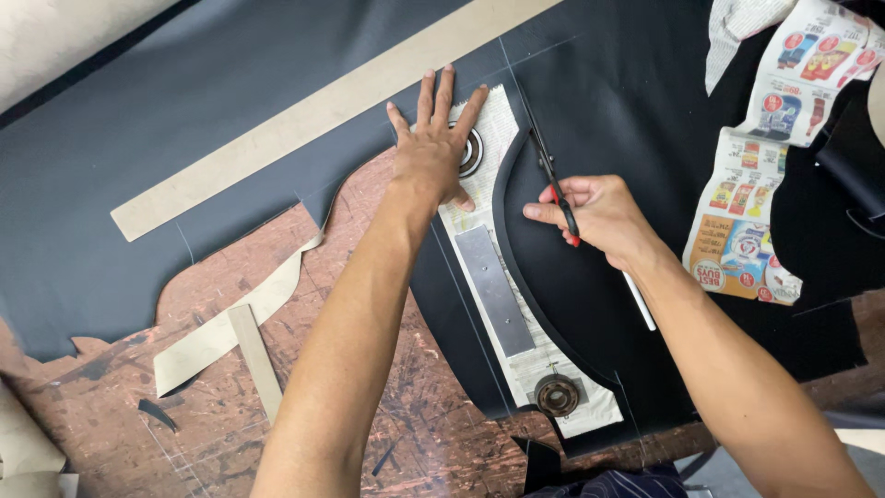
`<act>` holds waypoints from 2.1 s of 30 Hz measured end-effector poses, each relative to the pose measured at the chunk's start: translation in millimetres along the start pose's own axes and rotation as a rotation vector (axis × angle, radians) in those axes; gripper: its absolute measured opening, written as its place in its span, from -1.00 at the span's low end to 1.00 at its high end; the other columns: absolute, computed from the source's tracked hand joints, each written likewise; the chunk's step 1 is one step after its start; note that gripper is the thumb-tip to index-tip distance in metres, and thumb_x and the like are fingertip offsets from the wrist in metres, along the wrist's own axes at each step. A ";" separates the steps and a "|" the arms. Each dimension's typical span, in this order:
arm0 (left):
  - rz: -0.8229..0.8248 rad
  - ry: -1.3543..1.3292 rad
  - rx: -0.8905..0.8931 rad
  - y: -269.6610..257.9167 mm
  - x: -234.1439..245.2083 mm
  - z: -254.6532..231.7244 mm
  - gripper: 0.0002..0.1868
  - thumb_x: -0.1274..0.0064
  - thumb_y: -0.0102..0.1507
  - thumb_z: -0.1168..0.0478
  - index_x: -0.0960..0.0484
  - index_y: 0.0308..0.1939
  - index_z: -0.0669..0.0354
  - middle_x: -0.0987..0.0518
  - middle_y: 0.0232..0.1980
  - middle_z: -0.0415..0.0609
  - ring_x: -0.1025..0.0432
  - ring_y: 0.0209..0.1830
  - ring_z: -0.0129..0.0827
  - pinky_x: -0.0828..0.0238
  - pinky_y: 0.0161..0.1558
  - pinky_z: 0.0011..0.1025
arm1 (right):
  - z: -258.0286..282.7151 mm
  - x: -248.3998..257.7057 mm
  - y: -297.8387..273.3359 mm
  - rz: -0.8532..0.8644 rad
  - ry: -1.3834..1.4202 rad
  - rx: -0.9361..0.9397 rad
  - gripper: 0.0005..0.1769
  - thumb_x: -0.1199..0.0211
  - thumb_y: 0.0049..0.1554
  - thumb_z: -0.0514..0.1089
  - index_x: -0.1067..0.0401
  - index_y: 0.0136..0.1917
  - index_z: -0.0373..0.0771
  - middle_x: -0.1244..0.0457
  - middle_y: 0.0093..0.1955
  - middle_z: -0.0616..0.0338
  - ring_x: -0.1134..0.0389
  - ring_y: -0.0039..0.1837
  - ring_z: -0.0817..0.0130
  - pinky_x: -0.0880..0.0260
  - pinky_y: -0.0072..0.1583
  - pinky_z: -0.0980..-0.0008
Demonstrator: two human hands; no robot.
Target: The person uses a ruler and a white marking tool to draw straight lines on a large black leather sheet. They then use shears to cut along the marked lines, following a paper template placed on the leather. The person repeatedly repositions the ruler and template to mark and cut additional sections of the leather.
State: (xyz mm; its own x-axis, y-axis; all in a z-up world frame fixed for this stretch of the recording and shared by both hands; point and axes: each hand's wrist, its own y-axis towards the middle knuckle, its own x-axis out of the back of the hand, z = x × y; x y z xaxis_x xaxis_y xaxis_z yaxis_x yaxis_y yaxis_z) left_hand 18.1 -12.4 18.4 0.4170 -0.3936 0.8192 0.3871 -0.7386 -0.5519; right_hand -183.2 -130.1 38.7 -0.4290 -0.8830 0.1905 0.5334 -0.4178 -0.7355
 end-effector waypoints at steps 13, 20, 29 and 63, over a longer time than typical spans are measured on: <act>0.010 -0.011 0.008 -0.1 0.3 0.4 0.72 -0.65 -0.42 -0.13 0.24 0.63 -0.34 0.38 0.68 0.12 0.46 0.67 0.06 0.18 0.41 0.51 | 5.7 -2.9 9.6 0.014 0.041 0.038 -0.71 -0.57 -0.06 -0.18 -0.53 -0.14 -0.35 -0.30 -0.40 0.22 -0.18 -0.45 0.62 -0.14 -0.42 0.58; -0.063 0.016 0.078 -9.3 -4.5 -2.9 0.68 -0.63 -0.38 -0.13 0.22 0.63 -0.25 0.38 0.68 0.21 0.41 0.68 0.12 0.19 0.46 0.42 | 1.2 2.1 13.0 0.093 0.080 0.072 -0.70 -0.54 0.00 -0.11 -0.53 -0.16 -0.37 -0.26 -0.42 0.24 -0.17 -0.45 0.57 -0.13 -0.41 0.54; -0.810 -0.533 0.394 -27.4 -64.1 -77.0 -0.13 -0.29 0.18 0.07 -0.22 0.49 0.15 -0.13 0.55 0.32 -0.03 0.55 0.24 0.04 0.46 0.19 | 25.8 71.1 33.9 0.572 0.044 -0.053 -0.64 -0.34 0.10 0.04 -0.52 -0.06 -0.33 -0.29 -0.38 0.24 -0.32 -0.33 0.46 -0.33 -0.23 0.44; -1.087 -0.349 0.830 23.8 -57.8 -120.2 -0.44 -0.33 0.15 -0.15 -0.63 0.15 -0.07 -0.36 0.22 0.16 -0.25 0.35 0.06 -0.09 0.53 0.18 | 165.2 155.8 238.8 0.717 -1.327 0.098 -0.53 -0.71 -0.17 -0.05 -0.65 -0.01 -0.19 -0.15 -0.49 0.30 -0.11 -0.35 0.42 -0.07 -0.21 0.33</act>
State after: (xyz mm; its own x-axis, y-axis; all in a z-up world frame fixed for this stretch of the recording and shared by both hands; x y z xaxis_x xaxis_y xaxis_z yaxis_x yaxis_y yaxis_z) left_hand -95.6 -73.0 -23.4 -0.2671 0.3998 0.8768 0.9566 -0.0005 0.2916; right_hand -2.2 -402.7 0.1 0.8569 -0.4249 0.2919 0.4062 0.2080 -0.8898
